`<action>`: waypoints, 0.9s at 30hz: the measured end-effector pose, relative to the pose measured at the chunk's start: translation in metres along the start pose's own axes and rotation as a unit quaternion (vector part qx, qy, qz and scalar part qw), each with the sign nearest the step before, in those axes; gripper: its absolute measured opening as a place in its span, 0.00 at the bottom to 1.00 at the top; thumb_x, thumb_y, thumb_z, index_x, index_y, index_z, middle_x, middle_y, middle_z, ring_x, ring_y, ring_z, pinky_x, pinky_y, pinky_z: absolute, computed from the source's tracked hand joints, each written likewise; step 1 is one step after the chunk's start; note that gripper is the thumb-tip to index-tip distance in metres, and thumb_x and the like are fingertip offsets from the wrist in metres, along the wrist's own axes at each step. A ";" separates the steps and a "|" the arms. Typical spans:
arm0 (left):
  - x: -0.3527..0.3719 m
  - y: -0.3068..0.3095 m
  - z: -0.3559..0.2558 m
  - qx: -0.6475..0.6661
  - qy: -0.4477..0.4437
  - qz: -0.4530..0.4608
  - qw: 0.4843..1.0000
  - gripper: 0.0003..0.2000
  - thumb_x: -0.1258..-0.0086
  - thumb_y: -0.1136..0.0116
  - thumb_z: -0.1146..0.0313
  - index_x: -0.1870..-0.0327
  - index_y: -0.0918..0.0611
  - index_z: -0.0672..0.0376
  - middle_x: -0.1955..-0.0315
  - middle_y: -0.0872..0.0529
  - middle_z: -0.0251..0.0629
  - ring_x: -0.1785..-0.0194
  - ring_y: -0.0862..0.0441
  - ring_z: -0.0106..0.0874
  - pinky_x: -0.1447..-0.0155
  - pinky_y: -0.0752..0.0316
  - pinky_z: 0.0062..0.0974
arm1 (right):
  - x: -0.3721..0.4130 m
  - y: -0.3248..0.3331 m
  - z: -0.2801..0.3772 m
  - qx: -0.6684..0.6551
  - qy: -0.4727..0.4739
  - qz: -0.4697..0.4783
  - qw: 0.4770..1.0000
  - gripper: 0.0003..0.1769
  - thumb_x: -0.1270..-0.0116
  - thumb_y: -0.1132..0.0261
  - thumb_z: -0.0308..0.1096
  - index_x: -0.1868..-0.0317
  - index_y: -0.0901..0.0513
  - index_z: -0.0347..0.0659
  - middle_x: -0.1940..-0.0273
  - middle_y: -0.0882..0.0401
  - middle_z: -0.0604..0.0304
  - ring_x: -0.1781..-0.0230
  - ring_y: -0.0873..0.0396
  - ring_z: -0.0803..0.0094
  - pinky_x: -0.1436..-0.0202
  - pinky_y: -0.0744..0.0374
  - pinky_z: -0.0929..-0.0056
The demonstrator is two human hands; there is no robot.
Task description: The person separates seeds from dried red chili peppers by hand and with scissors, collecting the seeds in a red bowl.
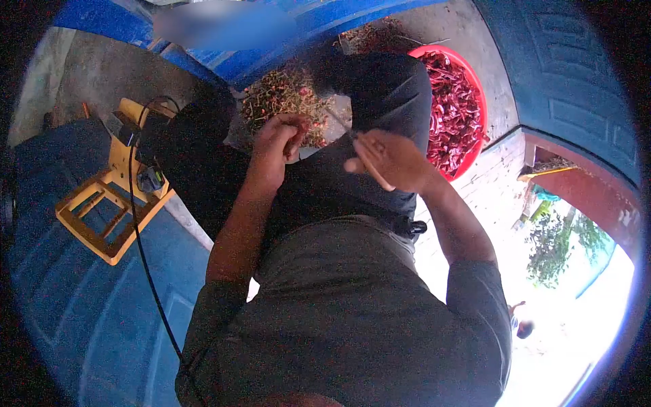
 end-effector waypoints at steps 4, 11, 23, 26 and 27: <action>0.003 -0.001 -0.003 0.004 0.012 -0.015 1.000 0.11 0.32 0.48 0.72 0.53 0.19 0.64 0.72 0.21 0.29 0.76 0.31 0.17 0.73 0.38 0.17 | 0.005 -0.011 0.015 0.114 0.064 0.110 0.985 0.33 0.31 0.39 0.65 0.49 0.20 0.40 0.61 0.15 0.50 0.58 0.15 0.55 0.52 0.22 0.60; 0.002 0.003 -0.001 0.013 0.009 -0.030 0.999 0.11 0.34 0.46 0.72 0.53 0.19 0.65 0.73 0.20 0.29 0.76 0.31 0.17 0.73 0.37 0.18 | 0.005 -0.016 0.016 0.033 -0.068 0.140 0.987 0.37 0.42 0.27 0.63 0.45 0.22 0.41 0.57 0.18 0.56 0.54 0.20 0.62 0.48 0.24 0.62; 0.007 -0.001 -0.006 0.020 0.014 -0.021 0.999 0.09 0.33 0.47 0.72 0.56 0.20 0.62 0.72 0.19 0.30 0.76 0.30 0.16 0.74 0.38 0.16 | -0.005 -0.030 0.040 0.007 -0.020 0.076 0.997 0.36 0.41 0.28 0.64 0.48 0.22 0.41 0.55 0.17 0.46 0.51 0.18 0.50 0.45 0.23 0.58; 0.007 -0.002 -0.006 0.043 0.004 -0.020 0.999 0.09 0.32 0.47 0.71 0.54 0.19 0.62 0.71 0.18 0.29 0.76 0.30 0.16 0.74 0.38 0.16 | -0.011 -0.034 0.049 0.040 0.003 0.058 0.997 0.36 0.40 0.25 0.59 0.45 0.23 0.39 0.57 0.18 0.51 0.55 0.19 0.62 0.49 0.24 0.63; 0.006 -0.001 -0.006 0.042 0.005 -0.019 0.999 0.09 0.32 0.47 0.71 0.54 0.19 0.62 0.71 0.18 0.29 0.76 0.30 0.16 0.74 0.38 0.16 | -0.013 -0.037 0.047 0.039 0.003 0.058 0.998 0.36 0.40 0.25 0.59 0.45 0.23 0.39 0.57 0.18 0.51 0.55 0.19 0.62 0.49 0.24 0.63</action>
Point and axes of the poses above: each hand's wrist, its own x-axis away from the middle knuckle, its own y-axis out of the back of the hand, z = x × y, the point moved 1 cm from there along -x, towards the middle knuckle
